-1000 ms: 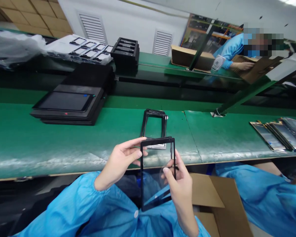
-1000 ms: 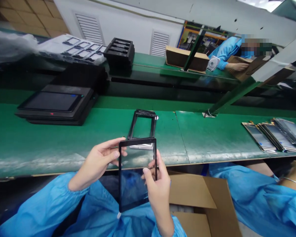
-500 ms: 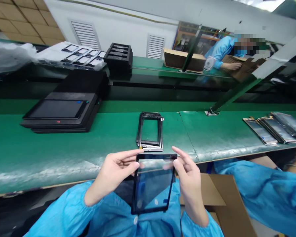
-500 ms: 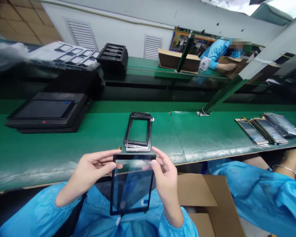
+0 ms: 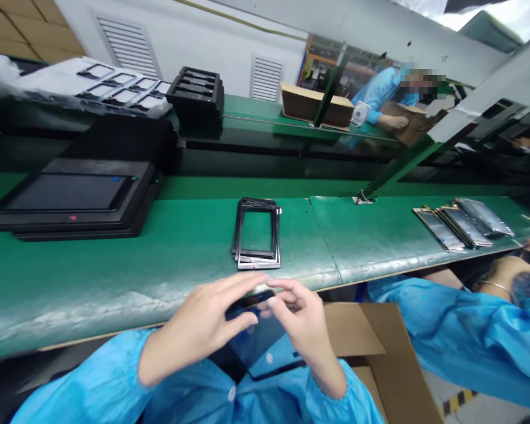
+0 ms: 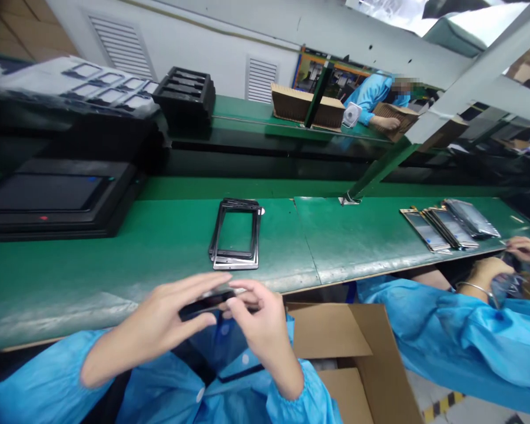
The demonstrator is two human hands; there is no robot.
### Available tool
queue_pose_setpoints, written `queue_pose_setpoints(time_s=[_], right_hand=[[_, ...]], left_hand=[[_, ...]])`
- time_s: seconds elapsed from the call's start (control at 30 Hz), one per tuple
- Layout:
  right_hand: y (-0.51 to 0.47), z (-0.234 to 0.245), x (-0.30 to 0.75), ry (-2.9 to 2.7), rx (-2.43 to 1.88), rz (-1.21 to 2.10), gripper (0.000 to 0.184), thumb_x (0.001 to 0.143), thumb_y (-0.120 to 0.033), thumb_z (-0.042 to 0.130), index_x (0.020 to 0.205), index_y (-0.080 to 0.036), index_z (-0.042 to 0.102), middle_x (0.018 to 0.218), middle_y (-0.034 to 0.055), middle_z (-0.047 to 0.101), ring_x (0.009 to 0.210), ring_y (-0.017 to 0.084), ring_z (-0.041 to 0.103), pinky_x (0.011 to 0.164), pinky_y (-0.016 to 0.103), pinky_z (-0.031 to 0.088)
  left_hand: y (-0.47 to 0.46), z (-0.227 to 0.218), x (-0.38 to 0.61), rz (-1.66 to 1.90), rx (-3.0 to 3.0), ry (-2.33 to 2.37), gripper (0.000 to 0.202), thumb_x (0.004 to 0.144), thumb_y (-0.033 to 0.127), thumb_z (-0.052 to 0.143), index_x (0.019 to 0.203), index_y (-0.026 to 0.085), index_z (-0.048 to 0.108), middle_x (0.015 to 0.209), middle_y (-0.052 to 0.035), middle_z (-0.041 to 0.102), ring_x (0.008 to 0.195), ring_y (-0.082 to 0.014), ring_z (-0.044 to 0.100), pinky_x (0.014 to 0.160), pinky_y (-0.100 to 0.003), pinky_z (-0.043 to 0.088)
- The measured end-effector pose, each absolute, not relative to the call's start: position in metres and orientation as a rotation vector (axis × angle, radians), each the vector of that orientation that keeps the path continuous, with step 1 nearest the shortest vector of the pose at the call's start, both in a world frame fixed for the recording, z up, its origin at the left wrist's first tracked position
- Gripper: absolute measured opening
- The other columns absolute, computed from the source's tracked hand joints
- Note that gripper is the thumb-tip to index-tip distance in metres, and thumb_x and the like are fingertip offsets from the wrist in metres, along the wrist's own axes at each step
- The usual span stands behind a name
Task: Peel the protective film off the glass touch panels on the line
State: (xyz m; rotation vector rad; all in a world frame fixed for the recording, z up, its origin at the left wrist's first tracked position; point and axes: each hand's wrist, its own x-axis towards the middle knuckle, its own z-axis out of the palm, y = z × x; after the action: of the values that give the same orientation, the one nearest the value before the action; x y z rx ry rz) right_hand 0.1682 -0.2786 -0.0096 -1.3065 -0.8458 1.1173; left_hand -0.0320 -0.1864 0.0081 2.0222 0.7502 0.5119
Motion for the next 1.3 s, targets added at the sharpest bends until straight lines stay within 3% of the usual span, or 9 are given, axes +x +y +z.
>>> queue_pose_setpoints(time_s=[0.13, 0.27, 0.7, 0.87, 0.93, 1.0, 1.1, 1.17, 1.3], right_hand=[[-0.284, -0.014, 0.189, -0.819, -1.326, 1.289, 0.042, 0.089, -0.059, 0.080, 0.101, -0.019, 0.082, 0.082, 0.0082, 0.085, 0.073, 0.024, 0.084, 0.073, 0.030, 0.066], [-0.299, -0.031, 0.220, -0.744, -1.416, 1.264, 0.048, 0.092, -0.063, 0.075, 0.089, -0.016, 0.083, 0.078, 0.0127, 0.084, 0.066, 0.024, 0.082, 0.065, 0.029, 0.064], [-0.300, -0.034, 0.201, -0.575, -1.442, 0.852, 0.048, 0.092, -0.062, 0.075, 0.069, -0.020, 0.072, 0.060, 0.0073, 0.078, 0.047, 0.022, 0.074, 0.051, 0.028, 0.060], [-0.302, -0.030, 0.200, -0.588, -1.376, 0.908, 0.043, 0.095, -0.060, 0.071, 0.099, -0.018, 0.078, 0.070, 0.0086, 0.082, 0.055, 0.025, 0.079, 0.055, 0.032, 0.063], [-0.304, -0.028, 0.198, -0.621, -1.379, 0.898, 0.040, 0.093, -0.054, 0.077, 0.110, -0.018, 0.076, 0.075, 0.0082, 0.084, 0.057, 0.024, 0.080, 0.060, 0.032, 0.065], [-0.306, -0.025, 0.194, -0.647, -1.416, 0.861, 0.035, 0.091, -0.049, 0.081, 0.108, -0.019, 0.076, 0.074, 0.0079, 0.084, 0.057, 0.024, 0.080, 0.061, 0.031, 0.065], [-0.310, -0.021, 0.187, -0.685, -1.457, 0.826, 0.033, 0.092, -0.049, 0.080, 0.104, -0.019, 0.077, 0.072, 0.0087, 0.083, 0.056, 0.025, 0.080, 0.059, 0.032, 0.066], [-0.313, -0.020, 0.185, -0.700, -1.473, 0.817, 0.032, 0.093, -0.049, 0.079, 0.105, -0.019, 0.077, 0.071, 0.0083, 0.083, 0.056, 0.025, 0.080, 0.058, 0.032, 0.066], [-0.317, -0.022, 0.186, -0.693, -1.486, 0.808, 0.029, 0.094, -0.046, 0.079, 0.106, -0.019, 0.078, 0.072, 0.0080, 0.083, 0.059, 0.026, 0.082, 0.063, 0.034, 0.069]], left_hand=[[-0.189, 0.012, -0.034, 0.348, 1.712, 0.780, 0.046, 0.101, 0.031, 0.063, 0.147, 0.027, 0.063, 0.104, -0.0049, 0.086, 0.074, -0.0214, 0.082, 0.069, -0.027, 0.064], [-0.191, 0.002, -0.045, 0.559, 1.333, 0.981, 0.046, 0.099, 0.043, 0.068, 0.139, 0.021, 0.059, 0.105, -0.0119, 0.084, 0.072, -0.0231, 0.081, 0.051, -0.024, 0.060], [-0.202, -0.003, -0.040, 0.809, 1.080, 1.128, 0.063, 0.083, 0.049, 0.086, 0.131, 0.020, 0.057, 0.092, -0.0091, 0.084, 0.059, -0.0224, 0.079, 0.046, -0.024, 0.058], [-0.201, -0.009, -0.043, 0.780, 1.098, 1.124, 0.062, 0.088, 0.049, 0.082, 0.134, 0.019, 0.053, 0.098, -0.0104, 0.084, 0.061, -0.0222, 0.078, 0.045, -0.024, 0.057], [-0.196, -0.013, -0.048, 0.783, 1.226, 1.099, 0.053, 0.095, 0.046, 0.075, 0.136, 0.020, 0.053, 0.113, -0.0137, 0.082, 0.070, -0.0240, 0.081, 0.050, -0.027, 0.061], [-0.189, -0.014, -0.051, 0.843, 1.539, 1.087, 0.045, 0.098, 0.039, 0.071, 0.138, 0.023, 0.058, 0.137, -0.0156, 0.073, 0.100, -0.0294, 0.081, 0.075, -0.037, 0.068], [-0.176, -0.006, -0.051, 0.830, 2.162, 0.957, 0.037, 0.096, 0.031, 0.073, 0.133, 0.029, 0.072, 0.147, -0.0084, 0.069, 0.135, -0.0330, 0.065, 0.123, -0.055, 0.042], [-0.168, 0.002, -0.048, 0.688, 2.377, 0.787, 0.027, 0.098, 0.030, 0.072, 0.123, 0.031, 0.079, 0.128, -0.0037, 0.079, 0.125, -0.0284, 0.071, 0.130, -0.055, 0.029], [-0.160, 0.013, -0.044, 0.585, 2.411, 0.653, 0.021, 0.104, 0.031, 0.065, 0.114, 0.029, 0.083, 0.104, -0.0008, 0.086, 0.094, -0.0213, 0.080, 0.120, -0.045, 0.044]])
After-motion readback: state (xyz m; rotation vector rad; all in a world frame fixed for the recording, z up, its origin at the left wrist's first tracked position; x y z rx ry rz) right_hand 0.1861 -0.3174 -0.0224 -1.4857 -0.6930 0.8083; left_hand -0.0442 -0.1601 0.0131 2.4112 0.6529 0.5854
